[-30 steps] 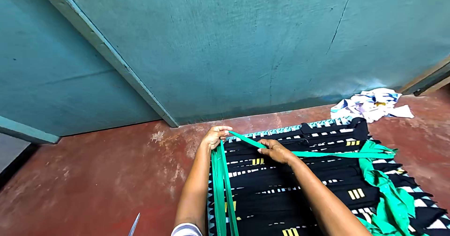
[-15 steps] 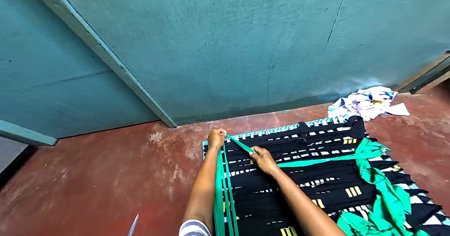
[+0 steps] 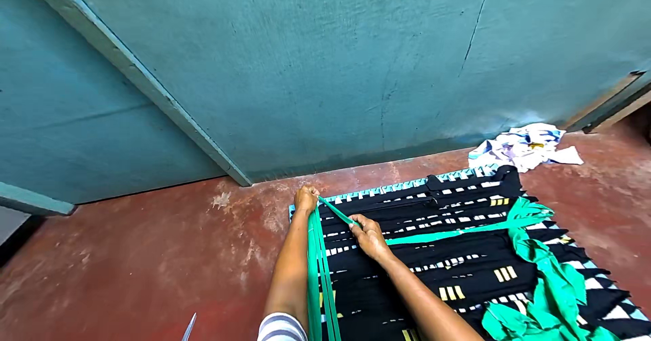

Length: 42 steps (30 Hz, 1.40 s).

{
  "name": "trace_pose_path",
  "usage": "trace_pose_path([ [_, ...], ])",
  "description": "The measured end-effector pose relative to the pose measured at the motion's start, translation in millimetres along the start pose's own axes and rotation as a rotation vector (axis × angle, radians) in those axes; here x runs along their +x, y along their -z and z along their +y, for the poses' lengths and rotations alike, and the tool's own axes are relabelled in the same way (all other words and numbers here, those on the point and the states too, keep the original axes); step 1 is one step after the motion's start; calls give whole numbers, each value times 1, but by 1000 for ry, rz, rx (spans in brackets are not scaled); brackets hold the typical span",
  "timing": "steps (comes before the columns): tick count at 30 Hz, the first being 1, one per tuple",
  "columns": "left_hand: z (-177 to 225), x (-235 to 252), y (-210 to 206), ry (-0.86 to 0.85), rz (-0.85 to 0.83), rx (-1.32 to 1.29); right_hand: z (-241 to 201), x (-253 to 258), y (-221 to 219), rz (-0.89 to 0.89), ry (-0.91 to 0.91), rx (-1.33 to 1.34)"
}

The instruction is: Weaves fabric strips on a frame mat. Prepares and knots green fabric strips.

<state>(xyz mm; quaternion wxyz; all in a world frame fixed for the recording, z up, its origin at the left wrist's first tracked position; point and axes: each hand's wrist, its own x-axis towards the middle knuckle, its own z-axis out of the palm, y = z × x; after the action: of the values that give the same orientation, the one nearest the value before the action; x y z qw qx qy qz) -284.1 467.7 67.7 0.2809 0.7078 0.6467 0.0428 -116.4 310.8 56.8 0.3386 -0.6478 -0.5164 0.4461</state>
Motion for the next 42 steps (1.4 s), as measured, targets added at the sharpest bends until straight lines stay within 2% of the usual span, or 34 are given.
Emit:
trace_pose_path([
  [9, 10, 2, 0, 92, -44, 21, 9, -1, 2, 11, -102, -62],
  [14, 15, 4, 1, 129, -72, 87, 5, -10, -1, -69, -105, -161],
  [19, 14, 5, -1, 148, -62, 59, -5, -22, -10, -228, -122, -447],
  [25, -6, -18, -13, -83, 121, -60, -10, -30, -28, -280, -123, -629],
  [31, -18, -65, -59, -276, 301, 236, -11, -47, -31, -313, -135, -688],
  [35, -8, -80, -65, -185, 110, 410, -12, -57, -29, -349, -138, -708],
  [42, 8, -77, -47, -159, -32, 524, -3, -57, -23, -380, -142, -711],
])
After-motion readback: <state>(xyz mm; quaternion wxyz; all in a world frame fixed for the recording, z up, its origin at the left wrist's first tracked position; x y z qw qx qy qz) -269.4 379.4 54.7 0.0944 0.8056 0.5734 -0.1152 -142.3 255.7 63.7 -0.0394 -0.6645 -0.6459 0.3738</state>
